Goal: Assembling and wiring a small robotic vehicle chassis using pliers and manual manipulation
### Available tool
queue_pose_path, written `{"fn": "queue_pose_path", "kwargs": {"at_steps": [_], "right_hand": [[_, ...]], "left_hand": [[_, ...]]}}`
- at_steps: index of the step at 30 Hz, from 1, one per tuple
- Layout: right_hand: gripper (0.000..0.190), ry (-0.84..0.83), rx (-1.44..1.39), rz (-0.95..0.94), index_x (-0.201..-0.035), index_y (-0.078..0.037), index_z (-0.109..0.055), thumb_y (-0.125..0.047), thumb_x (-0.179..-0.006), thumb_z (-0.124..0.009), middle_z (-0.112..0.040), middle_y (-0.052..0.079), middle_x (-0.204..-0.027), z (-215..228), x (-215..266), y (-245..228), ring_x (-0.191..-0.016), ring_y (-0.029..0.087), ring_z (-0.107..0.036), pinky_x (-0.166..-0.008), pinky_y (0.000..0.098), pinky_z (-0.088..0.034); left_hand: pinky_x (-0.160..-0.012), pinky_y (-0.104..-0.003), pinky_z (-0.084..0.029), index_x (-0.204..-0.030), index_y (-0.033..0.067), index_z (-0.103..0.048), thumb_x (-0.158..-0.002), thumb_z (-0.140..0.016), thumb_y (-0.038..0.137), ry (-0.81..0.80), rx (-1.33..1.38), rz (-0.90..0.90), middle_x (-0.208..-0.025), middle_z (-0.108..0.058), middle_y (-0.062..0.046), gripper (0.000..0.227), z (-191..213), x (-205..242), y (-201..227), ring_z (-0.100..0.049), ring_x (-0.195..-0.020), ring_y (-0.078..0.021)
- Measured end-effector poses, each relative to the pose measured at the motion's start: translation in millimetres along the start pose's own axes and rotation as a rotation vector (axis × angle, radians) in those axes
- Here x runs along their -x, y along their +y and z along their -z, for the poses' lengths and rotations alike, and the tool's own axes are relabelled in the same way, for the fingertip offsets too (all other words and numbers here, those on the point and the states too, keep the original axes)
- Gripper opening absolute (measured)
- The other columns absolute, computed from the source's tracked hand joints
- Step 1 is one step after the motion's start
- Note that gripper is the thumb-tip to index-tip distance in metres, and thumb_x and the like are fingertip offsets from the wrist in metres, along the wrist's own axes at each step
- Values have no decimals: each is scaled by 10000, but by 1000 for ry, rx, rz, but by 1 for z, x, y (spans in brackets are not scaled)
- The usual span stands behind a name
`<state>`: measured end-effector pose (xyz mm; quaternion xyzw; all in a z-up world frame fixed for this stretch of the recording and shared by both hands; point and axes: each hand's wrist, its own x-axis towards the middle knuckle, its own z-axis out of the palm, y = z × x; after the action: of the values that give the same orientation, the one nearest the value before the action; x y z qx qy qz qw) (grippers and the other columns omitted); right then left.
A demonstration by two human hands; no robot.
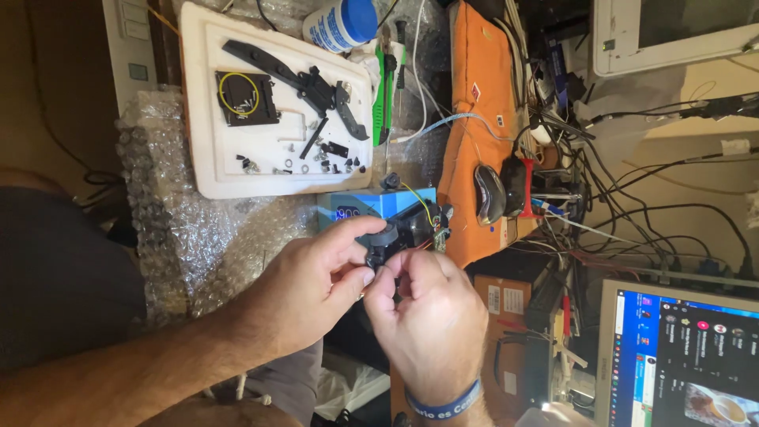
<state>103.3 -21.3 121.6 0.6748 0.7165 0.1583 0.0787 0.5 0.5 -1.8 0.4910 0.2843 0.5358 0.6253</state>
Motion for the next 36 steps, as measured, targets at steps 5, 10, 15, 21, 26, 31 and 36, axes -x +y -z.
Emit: {"fn": "queue_pose_path", "kwargs": {"at_steps": [5, 10, 15, 21, 26, 31, 36], "right_hand": [[124, 86, 73, -8, -770, -185, -629, -294, -801, -679, -579, -17, -683, -7, 5, 0, -640, 270, -618, -526, 453, -491], [122, 68, 44, -38, -824, -191, -653, -309, -798, -675, -620, -14, -713, -9, 7, 2, -671, 276, -641, -552, 461, -503], [111, 85, 22, -35, -829, -192, -647, -291, -796, -687, -625, -19, -725, -9, 8, 4, -681, 264, -644, -572, 449, -504], [86, 80, -49, -89, -807, -216, -638, -269, -789, -703, -610, -54, -712, -6, 10, 3, -673, 204, -633, -587, 400, -500], [38, 101, -306, -156, -786, -172, -661, -169, -800, -697, -562, -53, -674, -1, 9, 7, -650, 144, -579, -638, 304, -504], [43, 147, -600, -214, -824, -109, -667, -117, -865, -676, -550, -40, -653, 1, 11, 16, -601, 93, -497, -571, 249, -433], [87, 202, -782, -293, -823, -104, -653, -172, -873, -676, -559, -53, -706, 12, 35, 38, -630, 51, -464, -601, 204, -379]], "left_hand": [[-695, -290, -553, -1328, 136, -585, -856, -632, 39, 10, 0, 5, -807, -768, 14, 484, -1, 0, 0, -697, -676, -145], [-652, -288, -529, -1327, 129, -587, -860, -649, 39, 12, -8, -1, -742, -719, 22, 480, -1, 0, 1, -641, -626, -136], [-624, -288, -514, -1325, 129, -585, -858, -667, 48, 9, -1, 4, -703, -689, 28, 481, -2, 0, 0, -612, -594, -137], [-665, -294, -546, -1326, 151, -589, -832, -683, 57, 15, -40, 29, -767, -746, 22, 512, -2, 0, -1, -683, -641, -153], [-698, -274, -562, -1347, 135, -583, -854, -685, 65, 1, -8, 40, -813, -773, 17, 508, 0, -1, 4, -717, -691, -128], [-723, -272, -584, -1380, 143, -563, -870, -680, 91, -38, 0, 88, -874, -806, -10, 525, 4, 0, 10, -765, -744, -132], [-802, -257, -611, -1405, 146, -549, -877, -648, 78, -63, 5, 153, -947, -825, -38, 542, 6, 0, 15, -831, -816, -129]]}}
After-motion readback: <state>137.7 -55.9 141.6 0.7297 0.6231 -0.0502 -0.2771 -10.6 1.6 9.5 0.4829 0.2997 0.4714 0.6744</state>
